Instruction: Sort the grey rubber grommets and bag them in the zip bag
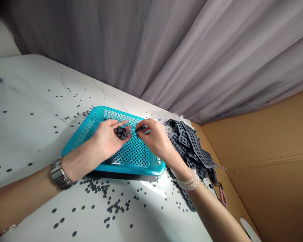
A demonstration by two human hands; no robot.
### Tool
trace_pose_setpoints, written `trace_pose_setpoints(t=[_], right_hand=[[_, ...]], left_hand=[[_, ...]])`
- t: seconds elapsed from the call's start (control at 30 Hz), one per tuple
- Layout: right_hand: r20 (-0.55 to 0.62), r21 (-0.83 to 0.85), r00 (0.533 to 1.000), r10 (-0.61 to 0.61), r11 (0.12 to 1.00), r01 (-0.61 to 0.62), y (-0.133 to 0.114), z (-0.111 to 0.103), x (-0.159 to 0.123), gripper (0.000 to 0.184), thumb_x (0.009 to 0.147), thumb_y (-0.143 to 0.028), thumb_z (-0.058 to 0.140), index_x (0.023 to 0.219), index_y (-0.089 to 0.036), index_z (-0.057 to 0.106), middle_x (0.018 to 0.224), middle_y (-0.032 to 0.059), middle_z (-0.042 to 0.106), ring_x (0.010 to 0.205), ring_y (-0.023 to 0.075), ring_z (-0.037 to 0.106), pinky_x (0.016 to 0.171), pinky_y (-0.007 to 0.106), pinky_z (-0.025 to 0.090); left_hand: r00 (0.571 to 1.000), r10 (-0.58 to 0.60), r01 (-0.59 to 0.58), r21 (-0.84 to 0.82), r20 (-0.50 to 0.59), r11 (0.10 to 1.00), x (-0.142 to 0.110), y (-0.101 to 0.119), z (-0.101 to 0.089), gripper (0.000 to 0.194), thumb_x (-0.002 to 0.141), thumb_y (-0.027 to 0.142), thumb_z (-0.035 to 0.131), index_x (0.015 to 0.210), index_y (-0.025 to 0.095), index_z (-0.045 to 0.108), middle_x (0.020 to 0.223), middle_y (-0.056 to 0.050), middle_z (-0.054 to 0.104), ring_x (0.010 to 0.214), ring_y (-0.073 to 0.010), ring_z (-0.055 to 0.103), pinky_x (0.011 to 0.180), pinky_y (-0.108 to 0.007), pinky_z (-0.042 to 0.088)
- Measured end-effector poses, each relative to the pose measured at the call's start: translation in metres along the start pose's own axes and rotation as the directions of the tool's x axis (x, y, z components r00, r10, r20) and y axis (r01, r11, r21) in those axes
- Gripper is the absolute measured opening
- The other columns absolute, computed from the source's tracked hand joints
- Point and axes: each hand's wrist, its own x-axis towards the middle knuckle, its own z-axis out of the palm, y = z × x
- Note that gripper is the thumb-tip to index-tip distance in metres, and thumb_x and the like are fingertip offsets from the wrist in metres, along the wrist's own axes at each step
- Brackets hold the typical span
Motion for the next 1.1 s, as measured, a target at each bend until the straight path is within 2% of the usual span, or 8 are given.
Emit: trace_pose_setpoints(t=[0.13, 0.27, 0.4, 0.57, 0.67, 0.8, 0.97, 1.1], right_hand=[[0.057, -0.010, 0.980, -0.192, 0.981, 0.193, -0.027, -0.002, -0.003, 0.025, 0.076, -0.010, 0.053, 0.095, -0.018, 0.067, 0.101, 0.0057, 0.063, 0.083, 0.0127, 0.060, 0.076, 0.025, 0.049], [0.135, -0.048, 0.951, -0.278, 0.957, 0.286, -0.037, -0.002, -0.007, 0.038, 0.076, -0.007, 0.049, 0.108, -0.020, 0.065, 0.108, 0.0054, 0.063, 0.087, 0.0133, 0.059, 0.078, 0.026, 0.047], [0.085, 0.013, 0.955, -0.283, 0.959, 0.283, -0.034, -0.014, -0.006, 0.042, 0.081, -0.007, 0.042, 0.115, -0.020, 0.062, 0.109, 0.0050, 0.065, 0.089, 0.0139, 0.060, 0.079, 0.028, 0.048], [-0.150, 0.226, 0.980, -0.134, 0.960, 0.166, -0.016, -0.007, 0.012, 0.033, 0.083, -0.015, 0.041, 0.111, -0.014, 0.059, 0.103, 0.0074, 0.065, 0.079, 0.0134, 0.063, 0.064, 0.026, 0.050], [0.056, 0.240, 0.994, -0.096, 0.967, 0.079, -0.008, 0.022, 0.018, 0.029, 0.083, -0.022, 0.050, 0.108, -0.012, 0.060, 0.092, 0.0075, 0.066, 0.068, 0.0135, 0.062, 0.059, 0.028, 0.050], [0.393, 0.134, 0.884, -0.255, 0.966, 0.219, -0.010, 0.067, 0.011, 0.035, 0.075, -0.025, 0.067, 0.110, -0.018, 0.064, 0.099, 0.0061, 0.068, 0.077, 0.0152, 0.062, 0.070, 0.029, 0.048], [0.450, 0.130, 0.820, -0.355, 0.934, 0.333, -0.012, 0.086, 0.009, 0.023, 0.074, -0.009, 0.058, 0.093, -0.019, 0.067, 0.085, 0.0022, 0.068, 0.076, 0.0138, 0.060, 0.071, 0.026, 0.046], [0.414, 0.186, 0.872, -0.260, 0.962, 0.199, -0.012, 0.073, 0.014, 0.024, 0.075, -0.006, 0.053, 0.090, -0.017, 0.067, 0.081, 0.0008, 0.068, 0.070, 0.0118, 0.061, 0.071, 0.025, 0.047]], left_hand=[[0.994, -0.073, 0.075, -0.022, 0.078, 0.997, -0.005, -0.007, 0.001, 0.010, 0.079, 0.018, 0.045, 0.075, 0.016, 0.053, 0.069, -0.007, 0.057, 0.066, -0.0177, 0.056, 0.059, -0.030, 0.048], [0.994, -0.053, 0.058, -0.051, 0.099, 0.997, -0.008, -0.009, 0.001, 0.012, 0.077, 0.013, 0.045, 0.067, 0.018, 0.048, 0.060, -0.003, 0.053, 0.059, -0.0144, 0.055, 0.054, -0.025, 0.047], [0.991, -0.036, 0.047, -0.078, 0.128, 0.996, -0.007, -0.007, 0.001, 0.013, 0.076, 0.007, 0.047, 0.070, 0.017, 0.053, 0.065, -0.004, 0.059, 0.063, -0.0154, 0.060, 0.060, -0.028, 0.053], [0.983, 0.040, -0.019, -0.119, 0.178, 0.993, -0.007, 0.021, 0.006, 0.018, 0.078, 0.008, 0.048, 0.090, 0.011, 0.060, 0.075, -0.011, 0.064, 0.077, -0.0223, 0.064, 0.064, -0.031, 0.057], [0.977, 0.174, -0.154, -0.160, 0.124, 0.975, -0.011, 0.050, 0.011, 0.031, 0.080, 0.008, 0.047, 0.110, 0.008, 0.057, 0.082, -0.014, 0.065, 0.091, -0.0260, 0.064, 0.065, -0.030, 0.058], [0.965, 0.257, -0.238, -0.232, 0.052, 0.943, -0.024, 0.077, 0.017, 0.035, 0.084, 0.009, 0.044, 0.117, 0.009, 0.055, 0.079, -0.013, 0.066, 0.100, -0.0287, 0.063, 0.066, -0.030, 0.059], [0.958, 0.286, -0.261, -0.300, 0.039, 0.918, -0.032, 0.084, 0.022, 0.032, 0.089, 0.011, 0.038, 0.115, 0.014, 0.056, 0.081, -0.012, 0.066, 0.090, -0.0258, 0.066, 0.066, -0.033, 0.059], [0.956, 0.284, -0.245, -0.339, 0.070, 0.908, -0.027, 0.084, 0.022, 0.031, 0.090, 0.011, 0.035, 0.111, 0.015, 0.057, 0.080, -0.010, 0.065, 0.087, -0.0237, 0.067, 0.068, -0.033, 0.059]])
